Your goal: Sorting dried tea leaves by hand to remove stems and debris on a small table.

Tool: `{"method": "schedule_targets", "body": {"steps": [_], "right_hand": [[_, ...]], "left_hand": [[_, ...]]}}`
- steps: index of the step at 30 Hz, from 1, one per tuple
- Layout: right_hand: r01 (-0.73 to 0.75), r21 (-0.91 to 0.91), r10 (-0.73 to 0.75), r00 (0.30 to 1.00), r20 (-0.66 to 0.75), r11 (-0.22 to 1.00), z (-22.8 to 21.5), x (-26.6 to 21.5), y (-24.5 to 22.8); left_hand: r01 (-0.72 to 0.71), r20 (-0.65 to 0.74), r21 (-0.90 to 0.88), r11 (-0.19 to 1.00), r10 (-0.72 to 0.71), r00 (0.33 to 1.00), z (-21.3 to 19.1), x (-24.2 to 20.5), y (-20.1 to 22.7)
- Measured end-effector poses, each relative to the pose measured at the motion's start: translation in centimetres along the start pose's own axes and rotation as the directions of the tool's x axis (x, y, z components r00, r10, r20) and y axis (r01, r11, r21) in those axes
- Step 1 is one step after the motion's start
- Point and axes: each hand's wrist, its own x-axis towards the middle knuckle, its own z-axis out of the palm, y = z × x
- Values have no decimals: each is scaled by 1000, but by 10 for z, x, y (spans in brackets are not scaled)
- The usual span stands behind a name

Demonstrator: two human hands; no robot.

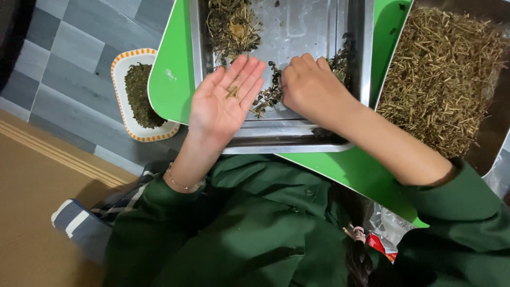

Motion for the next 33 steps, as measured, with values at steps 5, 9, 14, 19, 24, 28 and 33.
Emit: {"method": "schedule_targets", "body": {"steps": [5, 9, 14, 19, 24, 28, 33], "right_hand": [[-155, 607, 79, 985, 151, 780, -64, 13, -1], [-89, 654, 32, 995, 99, 751, -77, 27, -32], [-43, 601, 79, 996, -34, 798, -72, 28, -20], [-88, 471, 113, 993, -24, 878, -46, 14, 6], [-86, 330, 51, 992, 115, 940, -25, 14, 1], [18, 186, -29, 998, 57, 982, -19, 15, 3], [67, 74, -66, 998, -16, 995, -26, 12, 5]], "left_hand": [[2, -62, 15, 1000, -2, 998, 28, -17, -13], [123, 192, -52, 991, -111, 975, -6, -14, -22], [87, 280, -49, 995, -70, 957, -6, -12, -12], [-9, 87, -84, 996, 17, 996, 30, -23, 4], [-52, 67, -134, 990, 61, 996, 22, -20, 16], [-13, 89, -130, 991, 25, 996, 20, -19, 15], [2, 160, -126, 992, 18, 987, 1, -10, 17]]}}
